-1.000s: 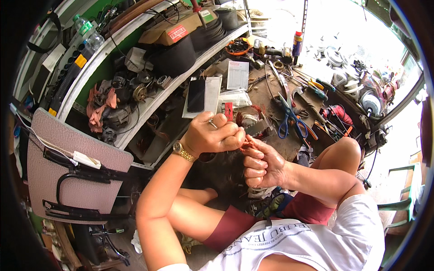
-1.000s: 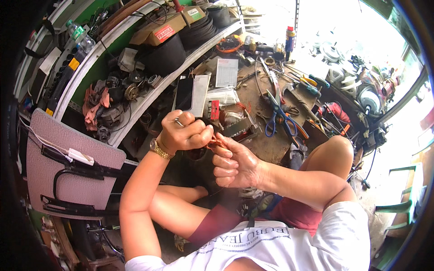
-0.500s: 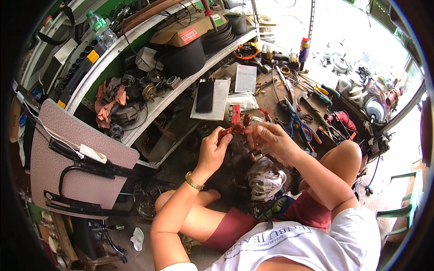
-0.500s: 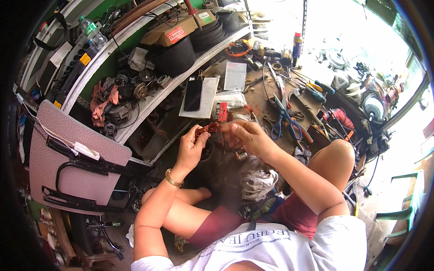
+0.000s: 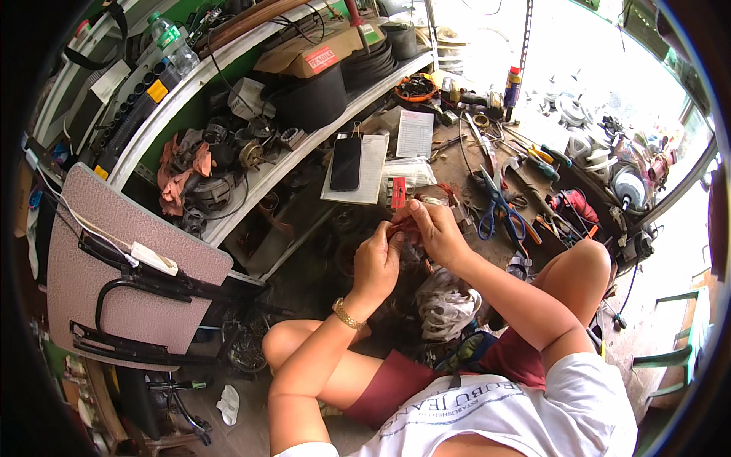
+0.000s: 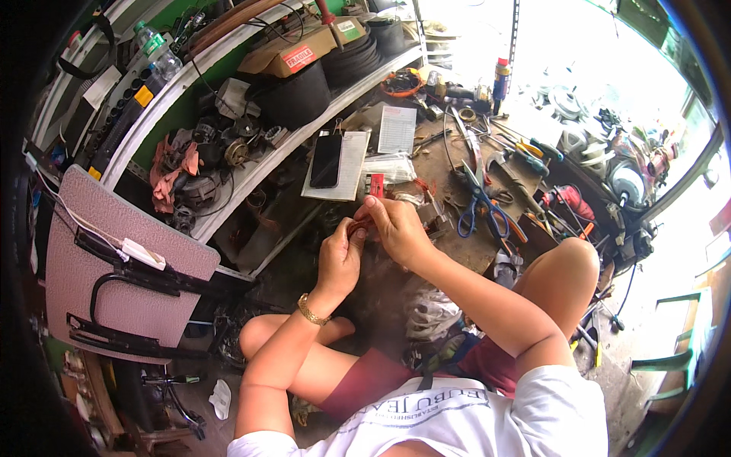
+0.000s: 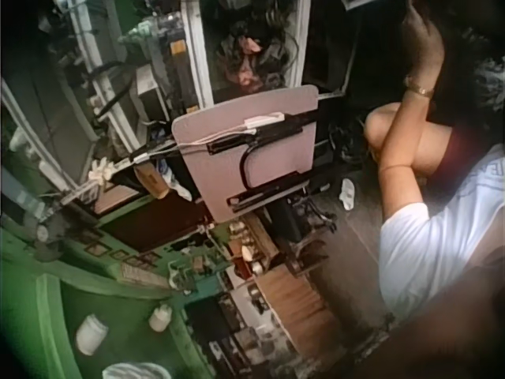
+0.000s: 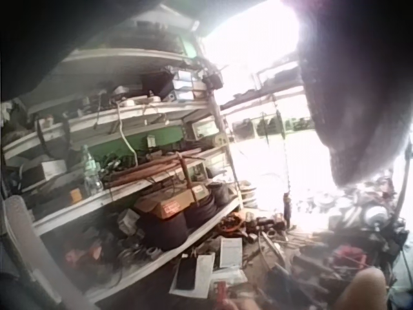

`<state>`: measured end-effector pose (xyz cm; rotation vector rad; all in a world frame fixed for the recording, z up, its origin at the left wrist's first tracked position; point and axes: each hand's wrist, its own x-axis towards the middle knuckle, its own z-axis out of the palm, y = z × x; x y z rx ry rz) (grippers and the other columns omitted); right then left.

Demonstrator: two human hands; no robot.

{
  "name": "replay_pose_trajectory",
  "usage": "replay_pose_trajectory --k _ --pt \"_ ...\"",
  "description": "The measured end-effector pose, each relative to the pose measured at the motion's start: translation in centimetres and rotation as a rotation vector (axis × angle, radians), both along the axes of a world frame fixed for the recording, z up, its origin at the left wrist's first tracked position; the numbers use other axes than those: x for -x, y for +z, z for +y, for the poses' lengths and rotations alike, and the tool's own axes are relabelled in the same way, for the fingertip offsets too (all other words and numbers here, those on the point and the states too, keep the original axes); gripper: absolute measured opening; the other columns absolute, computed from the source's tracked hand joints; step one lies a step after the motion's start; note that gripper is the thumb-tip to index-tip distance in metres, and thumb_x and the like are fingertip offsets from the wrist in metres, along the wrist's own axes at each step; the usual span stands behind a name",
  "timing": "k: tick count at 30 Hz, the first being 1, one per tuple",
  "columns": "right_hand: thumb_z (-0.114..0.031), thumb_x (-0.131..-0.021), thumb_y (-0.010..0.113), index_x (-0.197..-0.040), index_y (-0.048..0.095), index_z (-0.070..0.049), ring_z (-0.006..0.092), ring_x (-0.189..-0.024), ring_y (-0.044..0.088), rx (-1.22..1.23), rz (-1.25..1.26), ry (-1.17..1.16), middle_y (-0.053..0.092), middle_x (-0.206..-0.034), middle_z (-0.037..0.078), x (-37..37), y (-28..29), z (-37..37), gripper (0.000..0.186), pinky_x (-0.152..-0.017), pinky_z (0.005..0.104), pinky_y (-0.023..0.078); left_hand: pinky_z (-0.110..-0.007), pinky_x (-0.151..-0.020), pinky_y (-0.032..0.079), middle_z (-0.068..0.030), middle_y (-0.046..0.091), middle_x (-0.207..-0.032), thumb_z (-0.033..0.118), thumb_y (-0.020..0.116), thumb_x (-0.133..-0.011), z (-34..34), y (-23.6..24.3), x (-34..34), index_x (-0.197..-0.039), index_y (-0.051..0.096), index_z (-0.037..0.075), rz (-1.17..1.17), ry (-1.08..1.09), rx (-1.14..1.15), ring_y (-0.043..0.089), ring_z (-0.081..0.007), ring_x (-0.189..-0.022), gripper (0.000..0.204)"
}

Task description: The person peels electrical tape and manipulates the copper wire endings on an alternator component by hand and using shears.

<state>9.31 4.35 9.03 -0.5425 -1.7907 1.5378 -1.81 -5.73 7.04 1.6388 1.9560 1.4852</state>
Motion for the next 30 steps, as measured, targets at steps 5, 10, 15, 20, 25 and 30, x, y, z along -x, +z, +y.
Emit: replay_pose_trajectory --k 5,10,15,20,25,30 --pt "-0.028 -0.103 0.046 -0.074 0.064 0.000 0.0291 -0.058 0.061 -0.273 -0.036 -0.179 0.061 -0.063 0.015 0.9 -1.5 -0.2 0.045 -0.056 0.0386 0.046 -0.037 -0.057 0.043 -0.0139 0.057 -0.069 0.022 0.042 -0.104 -1.0 -0.8 -1.0 -0.109 0.055 -0.003 -0.051 -0.044 0.111 0.057 -0.0274 -0.061 0.028" --pt "-0.027 -0.099 0.052 -0.065 0.061 -0.003 0.0339 -0.058 0.059 -0.503 -0.122 -0.320 0.059 -0.063 0.013 1.4 -1.8 -0.5 0.042 -0.055 0.0423 0.045 -0.042 -0.060 0.047 -0.0176 0.062 -0.074 0.020 0.046 -0.102 -1.8 -1.2 -2.1 -0.120 0.053 -0.004 -0.123 -0.120 0.092 0.063 -0.0350 -0.068 0.031" --pt "-0.036 -0.095 0.058 -0.060 0.060 -0.006 0.0343 -0.059 0.061 -0.688 -0.263 -0.424 0.061 -0.063 0.012 2.0 -2.4 0.2 0.046 -0.055 0.0441 0.047 -0.040 -0.061 0.049 -0.0166 0.064 -0.075 0.016 0.052 -0.099 -1.5 -0.8 -0.8 -0.104 0.060 -0.002 -0.054 -0.140 0.100 0.065 -0.0313 -0.069 0.021" --pt "-0.048 -0.094 0.056 -0.112 0.058 -0.006 0.0342 -0.087 0.065 -0.470 -0.221 -0.168 0.064 -0.104 0.018 0.7 -1.0 2.4 0.046 -0.073 0.0412 0.051 -0.023 -0.062 0.043 0.0012 0.066 -0.074 0.017 0.056 -0.099 -1.5 -1.5 7.0 -0.105 0.069 0.000 -0.224 0.007 0.271 0.055 -0.0057 -0.066 0.022" --pt "-0.026 -0.089 0.068 -0.117 0.058 -0.006 0.0213 -0.074 0.064 -0.414 -0.361 -0.150 0.062 -0.107 0.014 -5.3 4.6 5.5 0.036 -0.070 0.0356 0.049 -0.039 -0.063 0.052 -0.0181 0.070 -0.076 0.019 0.068 -0.088 -2.0 -5.9 16.7 -0.090 0.072 0.002 0.234 0.264 0.537 0.070 -0.0314 -0.071 0.018" --pt "-0.014 -0.088 0.067 -0.113 0.061 -0.005 0.0176 -0.072 0.055 -0.585 -0.358 -0.282 0.058 -0.098 0.011 -9.4 6.6 8.2 0.027 -0.067 0.0324 0.046 -0.047 -0.072 0.055 -0.0230 0.069 -0.083 0.017 0.066 -0.086 -0.6 -14.8 17.8 -0.084 0.073 0.002 0.498 0.371 0.698 0.068 -0.0409 -0.081 0.017"
